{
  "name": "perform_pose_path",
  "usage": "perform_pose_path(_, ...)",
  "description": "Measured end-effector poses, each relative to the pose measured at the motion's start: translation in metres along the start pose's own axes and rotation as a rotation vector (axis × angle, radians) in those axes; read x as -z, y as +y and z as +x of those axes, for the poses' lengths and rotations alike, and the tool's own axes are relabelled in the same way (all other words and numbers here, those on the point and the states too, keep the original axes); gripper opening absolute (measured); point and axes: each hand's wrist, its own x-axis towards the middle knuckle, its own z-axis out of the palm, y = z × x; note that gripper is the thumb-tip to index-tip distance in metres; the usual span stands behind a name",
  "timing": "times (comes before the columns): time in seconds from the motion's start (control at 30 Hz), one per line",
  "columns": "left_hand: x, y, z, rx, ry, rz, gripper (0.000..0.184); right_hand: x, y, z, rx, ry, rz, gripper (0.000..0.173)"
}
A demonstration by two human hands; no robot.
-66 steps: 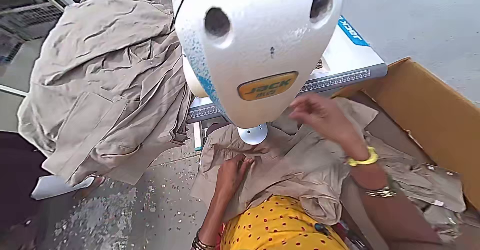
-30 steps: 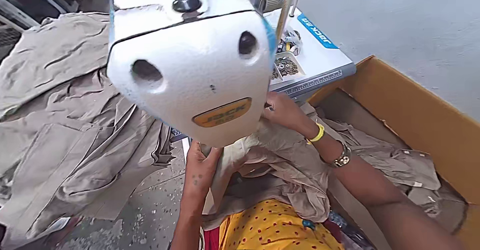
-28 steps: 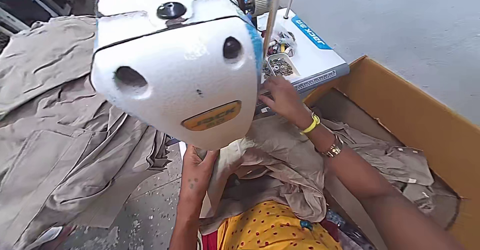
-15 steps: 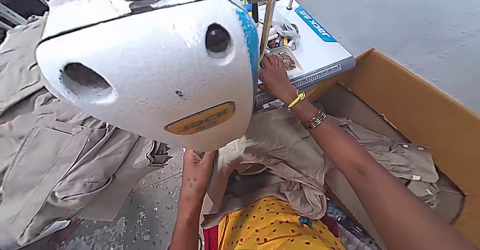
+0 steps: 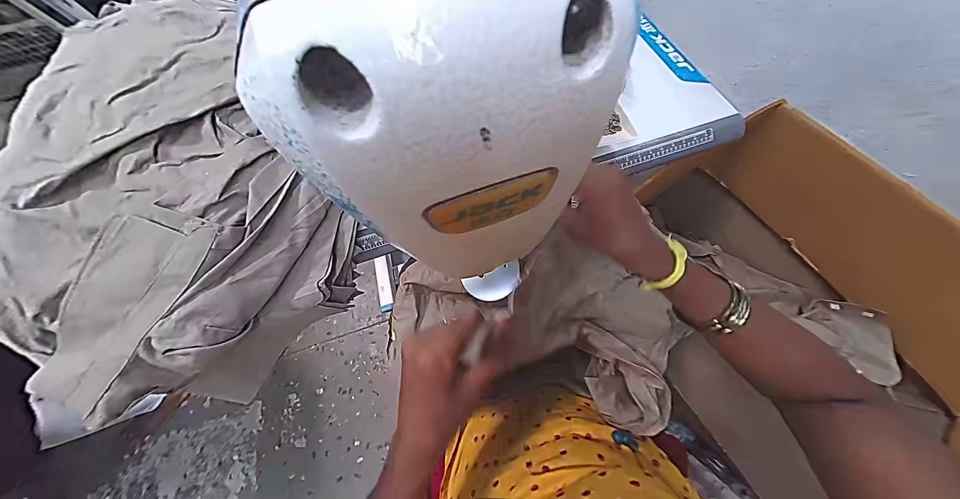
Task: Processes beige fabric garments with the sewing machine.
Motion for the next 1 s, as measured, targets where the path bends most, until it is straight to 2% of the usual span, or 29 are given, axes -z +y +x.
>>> perform_pose_path(0.03,0.004,0.008,-0.007,-0.081,-0.019,-0.008,0.04,-0.01,-0.01,-0.005,0.191,0.04,-0.076,0.014)
perform_pose_path(0.1,0.004,0.008,-0.012,-0.076,-0.04,-0.1,0.039,-0.028,-0.022,-0.01,0.493,0.053,-0.195,0.017)
perform_pose_path(0.17,0.004,-0.001,-0.012,0.003,-0.047,-0.221,0.035,-0.036,-0.024,-0.004,0.538,0.023,-0.213,0.016)
perform_pose_path(0.23,0.016,-0.01,-0.012,0.081,-0.058,-0.366,0.026,-0.032,-0.026,-0.003,0.383,-0.078,-0.044,0.014)
perform_pose_path(0.33,0.051,-0.031,-0.015,0.257,0.018,-0.497,0.008,-0.015,-0.03,-0.016,0.071,-0.425,0.451,0.03)
perform_pose_path(0.4,0.074,-0.055,-0.015,0.415,0.133,-0.479,0.002,-0.013,-0.027,-0.021,-0.093,-0.417,0.455,0.027)
perform_pose_path(0.47,0.08,-0.076,-0.015,0.537,0.197,-0.442,0.006,-0.02,-0.022,-0.017,-0.261,-0.369,0.367,0.023)
perform_pose_path(0.6,0.076,-0.095,-0.018,0.578,0.204,-0.405,0.004,-0.033,-0.033,0.001,-0.524,-0.35,0.283,0.031)
perform_pose_path(0.7,0.063,-0.106,-0.023,0.598,0.193,-0.403,0.002,-0.034,-0.035,0.004,-0.565,-0.378,0.281,0.031)
perform_pose_path(0.77,0.056,-0.108,-0.021,0.593,0.193,-0.415,0.003,-0.031,-0.026,-0.002,-0.467,-0.357,0.372,0.028)
perform_pose_path(0.83,0.057,-0.101,-0.014,0.557,0.202,-0.429,0.003,-0.023,-0.011,-0.011,-0.376,-0.301,0.437,0.022)
perform_pose_path(0.93,0.056,-0.082,-0.002,0.465,0.169,-0.414,0.004,-0.007,0.01,-0.02,-0.422,-0.274,0.364,0.014)
perform_pose_path(1.0,0.052,-0.072,0.01,0.408,0.152,-0.418,0.007,0.001,0.022,-0.024,-0.429,-0.271,0.339,0.017)
